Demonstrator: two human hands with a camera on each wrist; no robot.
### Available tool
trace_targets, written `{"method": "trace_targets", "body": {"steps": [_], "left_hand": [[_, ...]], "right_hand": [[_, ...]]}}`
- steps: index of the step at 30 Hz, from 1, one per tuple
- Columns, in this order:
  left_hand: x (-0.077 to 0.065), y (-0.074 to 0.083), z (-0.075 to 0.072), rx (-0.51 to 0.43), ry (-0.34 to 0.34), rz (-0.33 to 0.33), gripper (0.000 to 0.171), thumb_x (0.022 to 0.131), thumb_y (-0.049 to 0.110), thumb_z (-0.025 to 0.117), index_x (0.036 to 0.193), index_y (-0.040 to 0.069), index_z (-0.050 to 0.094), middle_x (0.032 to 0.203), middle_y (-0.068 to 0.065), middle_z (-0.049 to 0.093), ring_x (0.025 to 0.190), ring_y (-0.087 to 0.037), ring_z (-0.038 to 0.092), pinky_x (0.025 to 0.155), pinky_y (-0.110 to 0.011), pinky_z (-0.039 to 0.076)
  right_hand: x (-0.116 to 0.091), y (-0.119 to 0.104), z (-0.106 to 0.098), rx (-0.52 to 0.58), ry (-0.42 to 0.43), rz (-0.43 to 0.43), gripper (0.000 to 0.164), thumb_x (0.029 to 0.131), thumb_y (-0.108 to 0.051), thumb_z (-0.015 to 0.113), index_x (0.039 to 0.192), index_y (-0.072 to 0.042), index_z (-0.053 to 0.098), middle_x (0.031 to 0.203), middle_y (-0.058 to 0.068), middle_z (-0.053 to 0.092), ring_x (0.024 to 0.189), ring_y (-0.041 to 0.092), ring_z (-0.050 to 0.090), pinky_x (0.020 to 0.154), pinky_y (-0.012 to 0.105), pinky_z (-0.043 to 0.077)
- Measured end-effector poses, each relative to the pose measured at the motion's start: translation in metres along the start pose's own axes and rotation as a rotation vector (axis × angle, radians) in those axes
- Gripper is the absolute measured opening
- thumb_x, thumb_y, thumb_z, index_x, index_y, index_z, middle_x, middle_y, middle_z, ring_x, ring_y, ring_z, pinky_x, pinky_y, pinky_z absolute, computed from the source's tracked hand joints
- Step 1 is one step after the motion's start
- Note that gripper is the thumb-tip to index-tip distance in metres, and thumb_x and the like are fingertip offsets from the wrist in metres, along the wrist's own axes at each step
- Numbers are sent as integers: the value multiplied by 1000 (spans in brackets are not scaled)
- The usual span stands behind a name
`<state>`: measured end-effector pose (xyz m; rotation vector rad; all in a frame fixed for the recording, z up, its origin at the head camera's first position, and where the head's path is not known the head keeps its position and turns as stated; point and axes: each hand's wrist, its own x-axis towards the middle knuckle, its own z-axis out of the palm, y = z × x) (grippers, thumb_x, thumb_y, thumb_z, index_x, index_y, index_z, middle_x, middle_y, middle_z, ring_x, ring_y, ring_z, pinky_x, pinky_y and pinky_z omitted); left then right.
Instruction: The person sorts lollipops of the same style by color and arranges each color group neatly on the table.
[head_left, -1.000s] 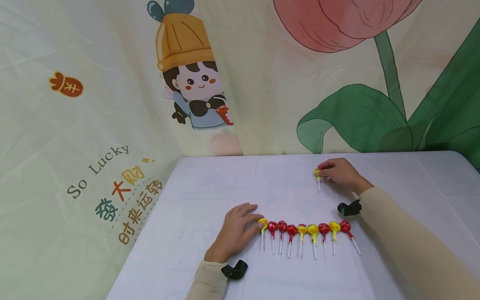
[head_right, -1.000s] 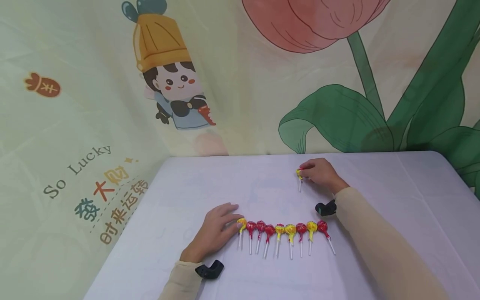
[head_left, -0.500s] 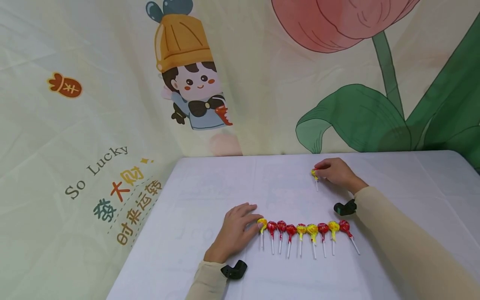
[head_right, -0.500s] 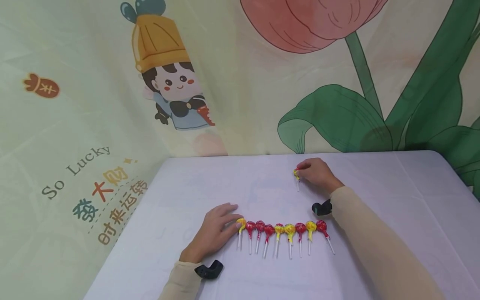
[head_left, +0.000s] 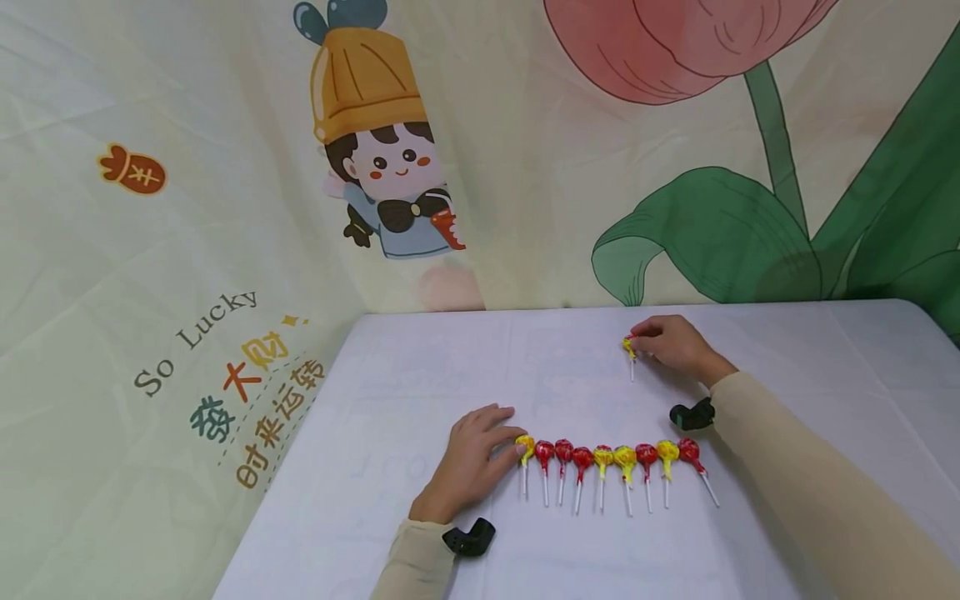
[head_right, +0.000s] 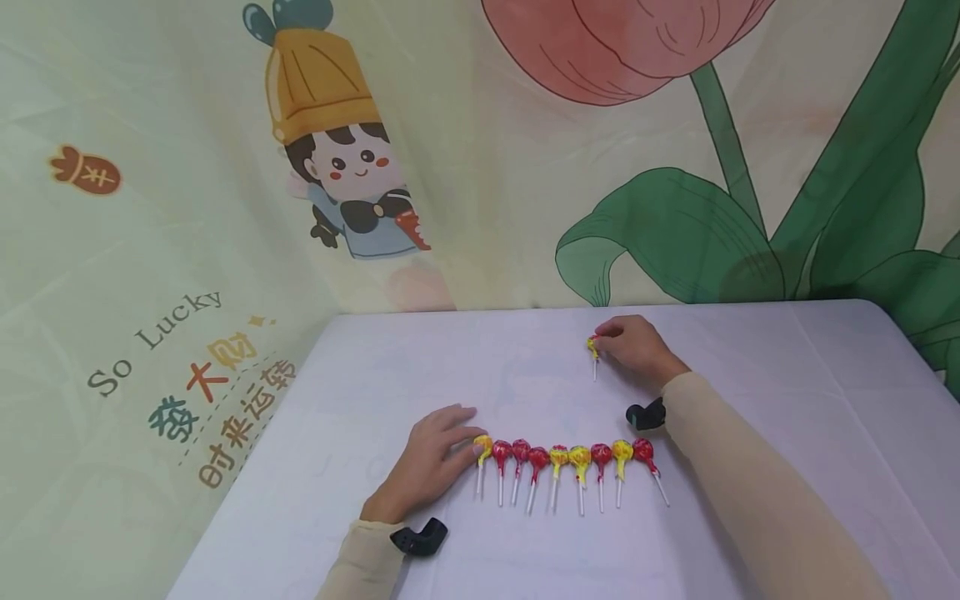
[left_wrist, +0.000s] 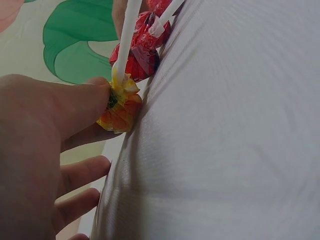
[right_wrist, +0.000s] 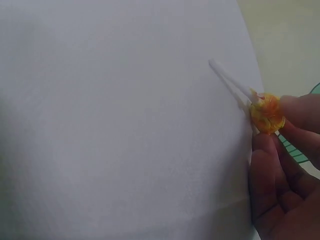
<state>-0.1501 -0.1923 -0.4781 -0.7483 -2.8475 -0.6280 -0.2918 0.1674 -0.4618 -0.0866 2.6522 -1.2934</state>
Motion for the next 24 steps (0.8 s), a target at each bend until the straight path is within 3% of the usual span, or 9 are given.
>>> {"method": "trace_targets", "body": {"steps": [10,16,24], "left_hand": [[3,-4,3,-139,12,-5,22,97,32,65,112,19,76,141,-5,56,139,-30,40,112,-59,24],[4,-8,3,-242,-18,-93,24,97,35,66,115,22,75,143,3,55,142,-22,36,115,-56,21],[1,-10,0,-379,42,-186,26,96,38,68,118,24,72,135,7,60,135,-19,46,111,-49,34]], "right_hand": [[-8,3,-13,58,-25,27,41,104,-31,55,133,-2,57,121,17,61,107,31,58,92,40,53],[-22,7,-22,62,-3,31,43,104,-34,54,133,-1,57,117,17,63,104,31,58,91,40,53],[-44,8,-28,98,12,10,45,104,-35,56,133,-1,58,120,18,63,107,33,57,92,43,52]]}}
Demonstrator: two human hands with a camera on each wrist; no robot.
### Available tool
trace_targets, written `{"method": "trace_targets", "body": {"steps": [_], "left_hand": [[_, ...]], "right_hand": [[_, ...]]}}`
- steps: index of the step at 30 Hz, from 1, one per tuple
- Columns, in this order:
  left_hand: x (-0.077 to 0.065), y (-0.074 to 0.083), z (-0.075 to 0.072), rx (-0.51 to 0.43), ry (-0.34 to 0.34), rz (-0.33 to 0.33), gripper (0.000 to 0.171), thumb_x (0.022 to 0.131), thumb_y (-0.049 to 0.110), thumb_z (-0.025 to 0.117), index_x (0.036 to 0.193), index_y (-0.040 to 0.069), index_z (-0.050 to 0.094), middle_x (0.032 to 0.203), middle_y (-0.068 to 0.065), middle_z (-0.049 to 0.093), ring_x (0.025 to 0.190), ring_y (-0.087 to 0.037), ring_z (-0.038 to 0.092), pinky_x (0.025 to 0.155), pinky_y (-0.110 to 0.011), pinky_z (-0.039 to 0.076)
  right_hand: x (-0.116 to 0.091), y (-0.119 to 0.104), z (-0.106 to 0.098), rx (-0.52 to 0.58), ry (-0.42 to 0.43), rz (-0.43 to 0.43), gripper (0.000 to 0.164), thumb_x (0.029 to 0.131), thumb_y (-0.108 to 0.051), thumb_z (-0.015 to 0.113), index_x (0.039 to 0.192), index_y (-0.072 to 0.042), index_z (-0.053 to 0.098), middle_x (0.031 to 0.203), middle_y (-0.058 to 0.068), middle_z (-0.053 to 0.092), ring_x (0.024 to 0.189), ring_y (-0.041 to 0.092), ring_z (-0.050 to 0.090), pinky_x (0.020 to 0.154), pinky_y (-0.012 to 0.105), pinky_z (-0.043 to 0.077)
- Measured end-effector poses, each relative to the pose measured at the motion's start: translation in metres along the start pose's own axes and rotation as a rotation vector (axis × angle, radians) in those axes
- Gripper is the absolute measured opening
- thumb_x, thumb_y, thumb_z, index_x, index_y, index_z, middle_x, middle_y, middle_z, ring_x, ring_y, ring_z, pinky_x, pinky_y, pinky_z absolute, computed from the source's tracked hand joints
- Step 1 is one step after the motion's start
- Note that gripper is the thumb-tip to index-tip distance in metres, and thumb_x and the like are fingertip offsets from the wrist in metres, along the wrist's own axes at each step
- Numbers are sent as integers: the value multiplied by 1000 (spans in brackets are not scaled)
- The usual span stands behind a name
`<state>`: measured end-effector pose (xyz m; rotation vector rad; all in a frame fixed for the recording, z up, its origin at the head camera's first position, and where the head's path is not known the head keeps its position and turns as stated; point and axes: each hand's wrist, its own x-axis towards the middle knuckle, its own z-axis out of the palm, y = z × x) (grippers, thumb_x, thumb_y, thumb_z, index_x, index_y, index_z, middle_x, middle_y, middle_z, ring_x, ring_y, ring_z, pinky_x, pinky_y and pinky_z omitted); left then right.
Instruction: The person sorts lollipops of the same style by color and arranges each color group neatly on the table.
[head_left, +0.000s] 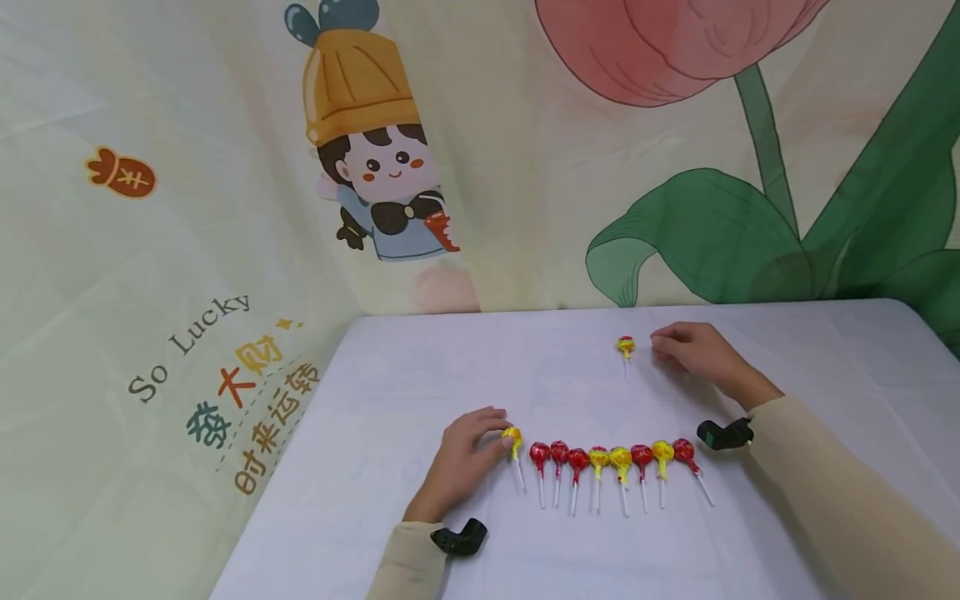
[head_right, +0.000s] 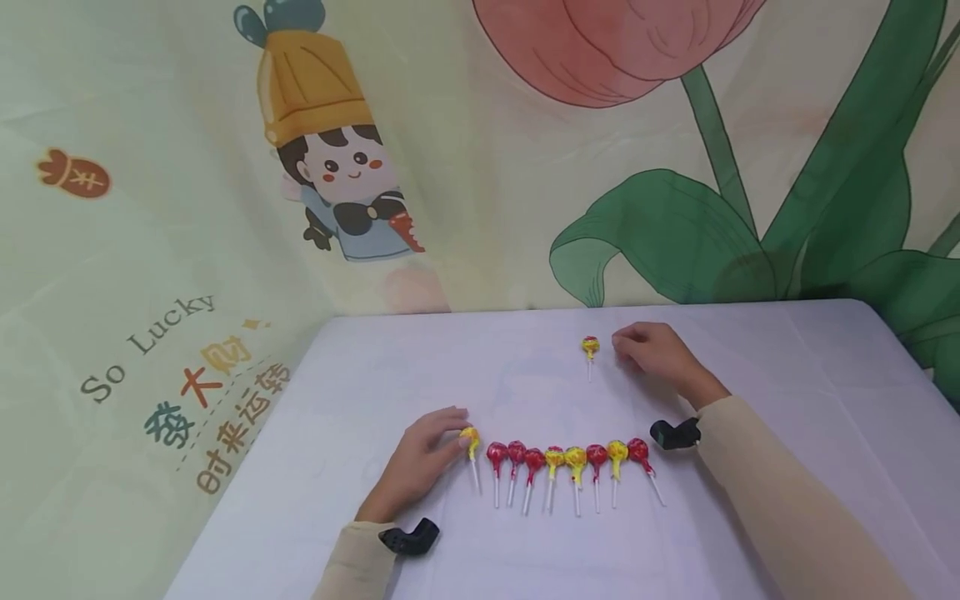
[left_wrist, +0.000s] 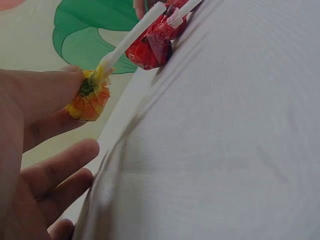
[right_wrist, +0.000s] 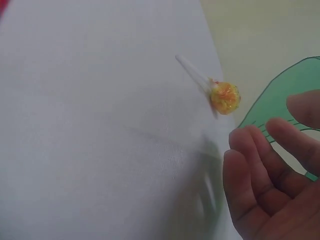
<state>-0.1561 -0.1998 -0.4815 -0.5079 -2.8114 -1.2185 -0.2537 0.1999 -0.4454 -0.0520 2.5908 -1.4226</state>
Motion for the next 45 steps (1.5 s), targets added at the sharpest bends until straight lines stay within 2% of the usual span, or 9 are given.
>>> {"method": "trace_targets", "body": {"steps": [6,12,19,22,29,38,45], "left_hand": [[0,4,-2,-46,-16,-64,30,97,36,67,124,25,70,123,11,65,122,-17,53,107,-47,40],[0,7,-1,-53,0,-95,30,97,34,67,124,24,70,122,9,67,126,-21,52,114,-51,30],[0,6,1,-81,16,-100,30,97,35,67,124,23,70,120,8,67,126,-21,53,117,-53,23],[0,7,1,-91,19,-104,29,97,34,68,124,24,71,119,9,67,124,-20,54,116,-52,24],[0,6,2,-111,17,-91,28,96,30,69,123,24,71,115,11,66,113,-15,57,104,-47,42],[2,9,3,-117,14,-108,30,97,31,68,125,22,70,119,10,65,116,-12,58,106,-43,42],[2,8,6,-140,-2,-78,32,97,33,68,126,19,70,114,13,65,111,-11,58,104,-44,43]], "right_hand": [[-20,5,-1,27,-4,-1,47,103,-36,57,135,-2,57,124,17,65,110,32,60,91,42,53],[-40,14,3,61,-8,15,48,101,-39,59,135,-5,59,123,15,65,107,30,60,85,33,54],[-61,17,8,73,-11,9,50,100,-41,60,136,-6,59,118,14,66,101,29,61,81,34,54],[-68,19,9,59,-14,-1,51,100,-43,60,135,-6,60,115,12,66,97,28,60,79,33,53],[-79,26,11,40,16,-17,52,99,-46,60,133,-7,61,116,12,67,95,26,63,77,32,54],[-95,27,16,6,10,-15,50,96,-44,66,131,-9,63,116,11,66,94,26,61,76,34,53],[-102,30,22,-17,11,-10,48,96,-42,66,130,-8,64,118,11,65,94,24,60,75,32,54]]}}
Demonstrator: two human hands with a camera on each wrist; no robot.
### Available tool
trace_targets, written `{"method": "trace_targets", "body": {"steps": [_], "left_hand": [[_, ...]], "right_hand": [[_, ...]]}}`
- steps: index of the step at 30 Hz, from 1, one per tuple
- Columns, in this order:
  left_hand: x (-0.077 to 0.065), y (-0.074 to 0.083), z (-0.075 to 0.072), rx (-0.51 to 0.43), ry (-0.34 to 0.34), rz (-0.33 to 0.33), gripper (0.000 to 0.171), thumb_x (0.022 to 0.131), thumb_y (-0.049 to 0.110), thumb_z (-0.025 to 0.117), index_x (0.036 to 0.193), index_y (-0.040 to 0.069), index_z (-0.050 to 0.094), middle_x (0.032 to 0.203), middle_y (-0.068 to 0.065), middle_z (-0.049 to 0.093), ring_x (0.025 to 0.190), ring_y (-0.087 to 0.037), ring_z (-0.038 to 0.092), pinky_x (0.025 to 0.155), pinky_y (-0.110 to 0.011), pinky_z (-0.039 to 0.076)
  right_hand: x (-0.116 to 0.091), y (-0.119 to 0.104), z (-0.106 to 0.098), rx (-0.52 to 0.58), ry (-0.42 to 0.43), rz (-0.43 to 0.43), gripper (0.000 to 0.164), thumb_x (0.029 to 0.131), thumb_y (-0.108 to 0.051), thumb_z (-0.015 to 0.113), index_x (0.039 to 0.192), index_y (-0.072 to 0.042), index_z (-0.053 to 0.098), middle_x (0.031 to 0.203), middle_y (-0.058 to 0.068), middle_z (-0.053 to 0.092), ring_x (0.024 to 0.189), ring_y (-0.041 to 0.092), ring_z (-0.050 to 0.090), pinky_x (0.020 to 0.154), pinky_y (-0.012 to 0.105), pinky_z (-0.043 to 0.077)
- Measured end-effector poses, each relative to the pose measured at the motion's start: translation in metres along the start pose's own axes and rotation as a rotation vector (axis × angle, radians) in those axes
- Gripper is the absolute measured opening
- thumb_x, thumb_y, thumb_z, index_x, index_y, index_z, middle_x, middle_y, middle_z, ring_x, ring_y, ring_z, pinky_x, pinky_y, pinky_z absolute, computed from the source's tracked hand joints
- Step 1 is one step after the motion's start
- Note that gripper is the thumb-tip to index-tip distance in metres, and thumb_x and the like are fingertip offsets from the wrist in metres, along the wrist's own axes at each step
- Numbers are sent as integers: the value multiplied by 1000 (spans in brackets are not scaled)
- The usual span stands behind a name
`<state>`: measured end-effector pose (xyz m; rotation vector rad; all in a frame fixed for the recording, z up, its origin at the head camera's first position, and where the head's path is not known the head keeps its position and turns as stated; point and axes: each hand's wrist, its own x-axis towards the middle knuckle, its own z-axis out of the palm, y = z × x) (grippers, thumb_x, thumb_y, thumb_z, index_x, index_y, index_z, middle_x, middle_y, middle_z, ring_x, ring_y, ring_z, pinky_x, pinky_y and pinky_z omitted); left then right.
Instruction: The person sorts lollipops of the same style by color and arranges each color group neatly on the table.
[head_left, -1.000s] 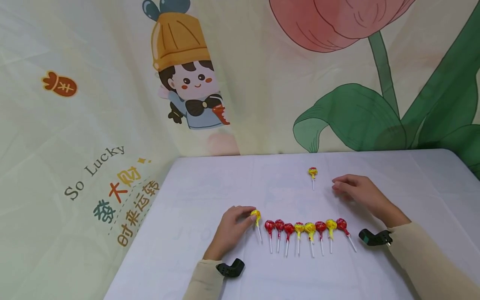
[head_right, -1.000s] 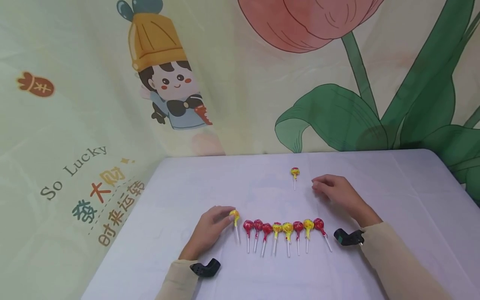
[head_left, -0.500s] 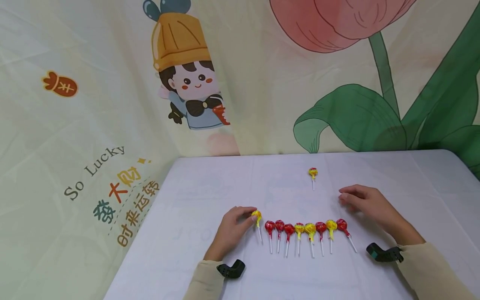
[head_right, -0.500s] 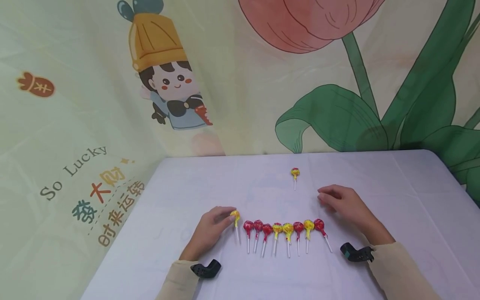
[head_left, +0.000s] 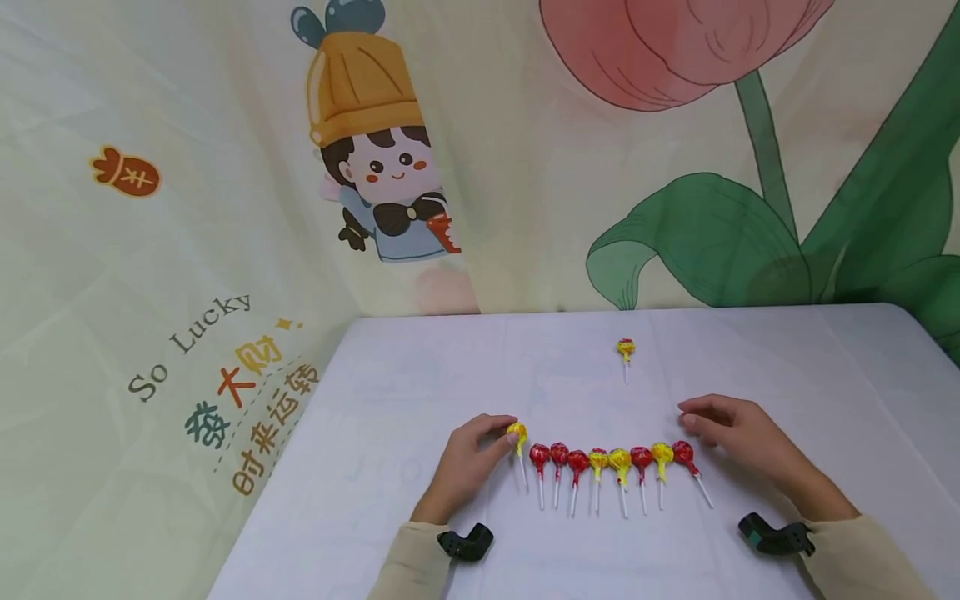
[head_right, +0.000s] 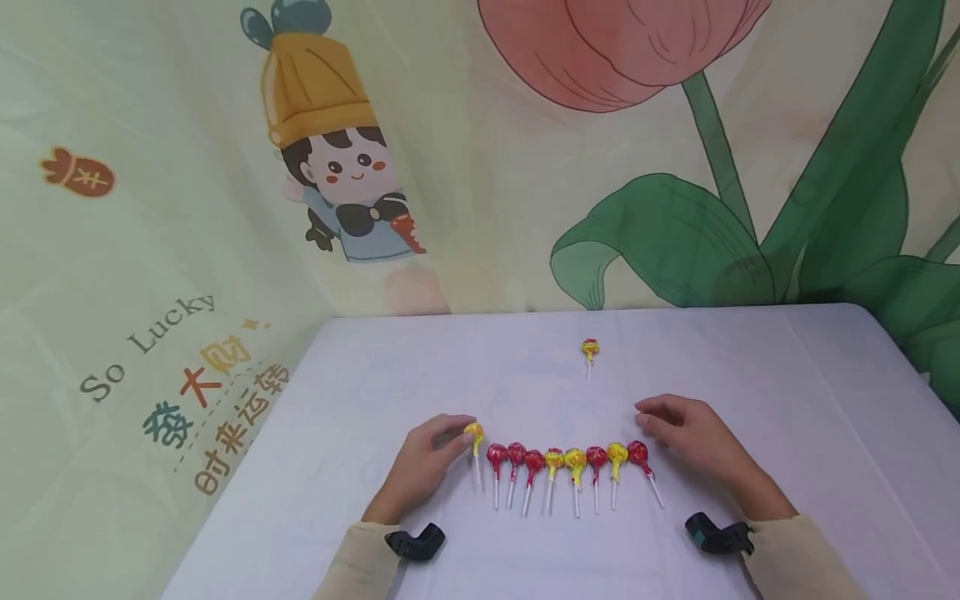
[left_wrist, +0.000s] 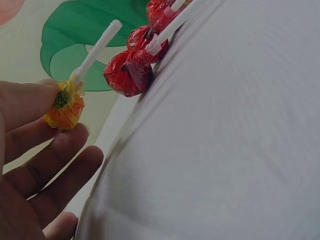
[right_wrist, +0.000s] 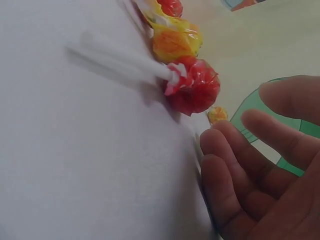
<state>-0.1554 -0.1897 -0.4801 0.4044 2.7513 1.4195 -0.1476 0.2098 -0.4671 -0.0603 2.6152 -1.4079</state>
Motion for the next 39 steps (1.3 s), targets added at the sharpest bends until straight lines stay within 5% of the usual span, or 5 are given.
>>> {"method": "trace_targets", "body": {"steps": [6,15,24,31,39], "left_hand": [[3,3,3,-43,4,-19,36,98,40,65,128,22,68,117,13,65,113,-11,58,105,-42,44],[18,12,1,-149,-27,-18,40,99,38,65,131,14,66,121,7,66,111,-13,61,97,-32,50],[38,25,3,-194,-51,29,39,98,32,66,132,12,66,120,4,68,112,-14,62,98,-33,49],[50,33,8,-311,-65,-36,44,97,34,67,135,11,64,121,2,68,109,-15,64,94,-33,52],[59,37,12,-321,-58,-26,39,98,22,68,133,8,65,118,-3,69,104,-18,63,92,-37,53]], "right_hand": [[-10,3,3,-41,26,-16,41,97,-36,67,127,-7,66,121,11,66,98,24,60,78,31,55],[-20,5,9,-99,43,-40,36,97,-31,68,126,-9,68,124,11,66,113,30,57,93,48,52],[-23,3,13,-122,46,-56,38,95,-26,71,126,-7,67,122,10,66,106,26,60,90,46,54],[-23,5,14,-121,43,-50,39,95,-29,71,127,-7,66,120,8,67,102,22,61,86,40,54],[-24,6,15,-127,48,-57,38,95,-28,71,127,-7,66,119,7,67,100,21,61,85,39,54]]}}
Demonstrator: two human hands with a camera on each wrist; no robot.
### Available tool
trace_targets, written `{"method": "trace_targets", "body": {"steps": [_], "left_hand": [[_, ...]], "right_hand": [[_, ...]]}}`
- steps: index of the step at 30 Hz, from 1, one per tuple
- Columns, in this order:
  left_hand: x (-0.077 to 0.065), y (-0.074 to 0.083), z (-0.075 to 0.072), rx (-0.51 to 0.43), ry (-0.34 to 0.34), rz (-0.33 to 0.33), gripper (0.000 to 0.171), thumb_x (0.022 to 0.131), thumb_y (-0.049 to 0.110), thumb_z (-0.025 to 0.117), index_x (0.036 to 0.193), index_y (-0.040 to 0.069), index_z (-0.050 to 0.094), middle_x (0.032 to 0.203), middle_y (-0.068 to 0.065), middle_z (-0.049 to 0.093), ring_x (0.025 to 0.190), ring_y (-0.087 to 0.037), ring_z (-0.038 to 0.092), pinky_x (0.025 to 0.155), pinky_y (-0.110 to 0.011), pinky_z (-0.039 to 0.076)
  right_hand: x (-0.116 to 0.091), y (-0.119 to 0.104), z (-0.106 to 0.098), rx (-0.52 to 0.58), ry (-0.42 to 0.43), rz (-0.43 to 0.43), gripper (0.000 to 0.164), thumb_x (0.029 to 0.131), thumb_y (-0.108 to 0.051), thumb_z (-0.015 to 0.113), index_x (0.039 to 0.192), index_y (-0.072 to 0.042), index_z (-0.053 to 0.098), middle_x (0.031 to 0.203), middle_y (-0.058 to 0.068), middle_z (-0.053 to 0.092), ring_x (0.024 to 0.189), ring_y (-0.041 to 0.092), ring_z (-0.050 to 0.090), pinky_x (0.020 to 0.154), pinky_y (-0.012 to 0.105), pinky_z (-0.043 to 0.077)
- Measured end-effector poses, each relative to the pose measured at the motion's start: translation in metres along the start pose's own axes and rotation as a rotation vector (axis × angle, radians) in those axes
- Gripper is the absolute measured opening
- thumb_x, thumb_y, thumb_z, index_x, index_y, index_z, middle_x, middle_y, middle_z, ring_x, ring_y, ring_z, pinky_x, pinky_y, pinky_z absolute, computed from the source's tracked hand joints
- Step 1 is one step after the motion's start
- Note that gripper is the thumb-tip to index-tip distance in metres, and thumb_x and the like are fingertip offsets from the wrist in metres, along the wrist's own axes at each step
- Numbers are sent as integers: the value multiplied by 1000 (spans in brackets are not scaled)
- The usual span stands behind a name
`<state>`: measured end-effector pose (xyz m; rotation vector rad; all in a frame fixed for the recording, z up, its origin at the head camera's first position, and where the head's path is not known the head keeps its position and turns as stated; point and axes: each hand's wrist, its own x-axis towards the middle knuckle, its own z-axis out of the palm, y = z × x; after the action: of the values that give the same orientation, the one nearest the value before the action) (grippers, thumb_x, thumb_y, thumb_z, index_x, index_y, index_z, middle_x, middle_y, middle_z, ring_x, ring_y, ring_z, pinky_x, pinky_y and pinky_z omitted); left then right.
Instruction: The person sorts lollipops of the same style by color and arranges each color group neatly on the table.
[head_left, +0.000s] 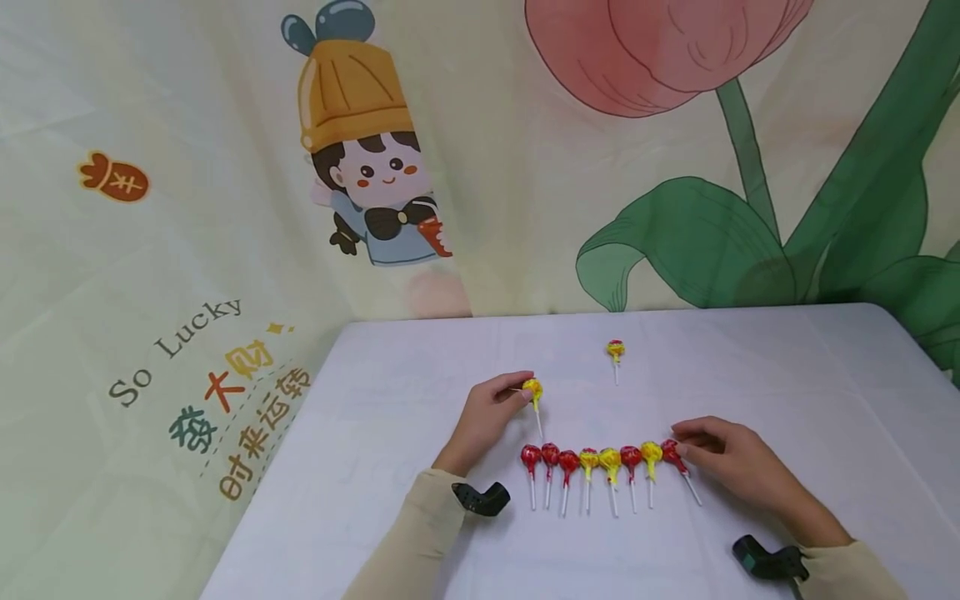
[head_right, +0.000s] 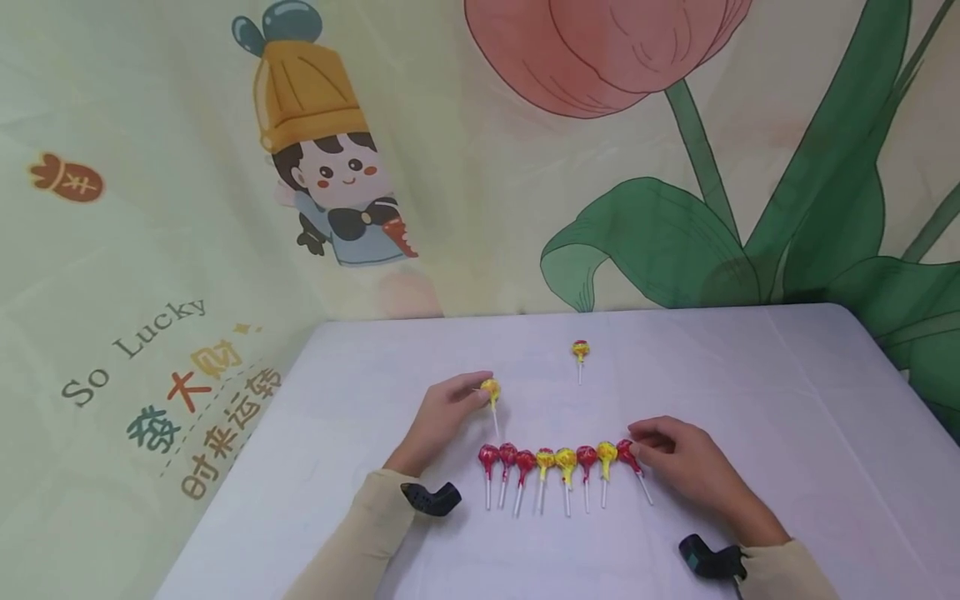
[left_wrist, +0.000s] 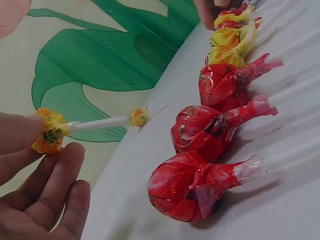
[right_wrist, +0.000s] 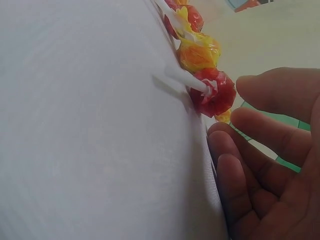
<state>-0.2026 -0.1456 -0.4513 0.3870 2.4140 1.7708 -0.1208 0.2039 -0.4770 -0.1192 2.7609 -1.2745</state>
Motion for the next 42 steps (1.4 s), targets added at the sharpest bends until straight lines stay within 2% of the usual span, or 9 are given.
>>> {"method": "trace_targets", "body": {"steps": [8,15,21,24,29,34,37,42], "left_hand": [[7,4,4,16,-20,-7,40,98,26,68,134,10,65,119,-1,66,103,-19,64,92,-40,53],[14,9,9,39,-13,-15,34,97,28,69,130,22,68,118,2,66,102,-16,65,90,-35,54],[26,10,12,1,13,-50,34,97,24,69,129,16,68,116,2,68,102,-20,66,91,-41,53],[33,11,13,-28,20,-73,33,97,25,69,129,17,69,116,2,68,103,-22,66,93,-41,53],[42,10,14,-111,-6,-55,32,97,22,69,128,15,69,118,-3,66,105,-22,67,92,-36,53],[47,8,17,-185,-40,-46,34,97,15,68,131,7,66,117,-9,66,102,-22,68,87,-31,55],[53,9,19,-162,-73,-49,37,98,17,68,132,5,64,117,-6,66,102,-20,68,87,-31,55],[64,13,15,-78,-119,-54,38,98,25,67,134,10,64,116,0,68,103,-17,68,94,-38,53]], "right_hand": [[0,-2,0,-10,3,-1,38,95,-27,70,128,-7,66,119,7,66,100,21,61,86,40,54],[-1,-2,0,-4,-3,-9,41,95,-27,71,129,-6,65,118,8,66,99,22,61,83,34,54],[0,1,3,-9,-8,-1,41,95,-28,71,129,-6,65,118,6,66,99,20,61,83,35,53],[0,2,2,-15,-6,-3,42,95,-29,71,129,-6,65,118,7,66,99,21,61,84,37,54],[0,3,1,-20,-1,-23,42,95,-30,71,129,-7,65,119,7,66,100,21,61,85,37,54],[0,4,3,-17,-12,-37,41,94,-29,71,128,-7,65,119,7,67,100,21,61,83,33,55],[0,3,2,-9,-21,-29,42,95,-29,71,129,-6,64,120,8,66,101,22,61,84,35,54],[1,1,-1,2,-13,-22,41,95,-28,70,129,-6,64,119,8,66,101,23,61,85,38,54]]}}
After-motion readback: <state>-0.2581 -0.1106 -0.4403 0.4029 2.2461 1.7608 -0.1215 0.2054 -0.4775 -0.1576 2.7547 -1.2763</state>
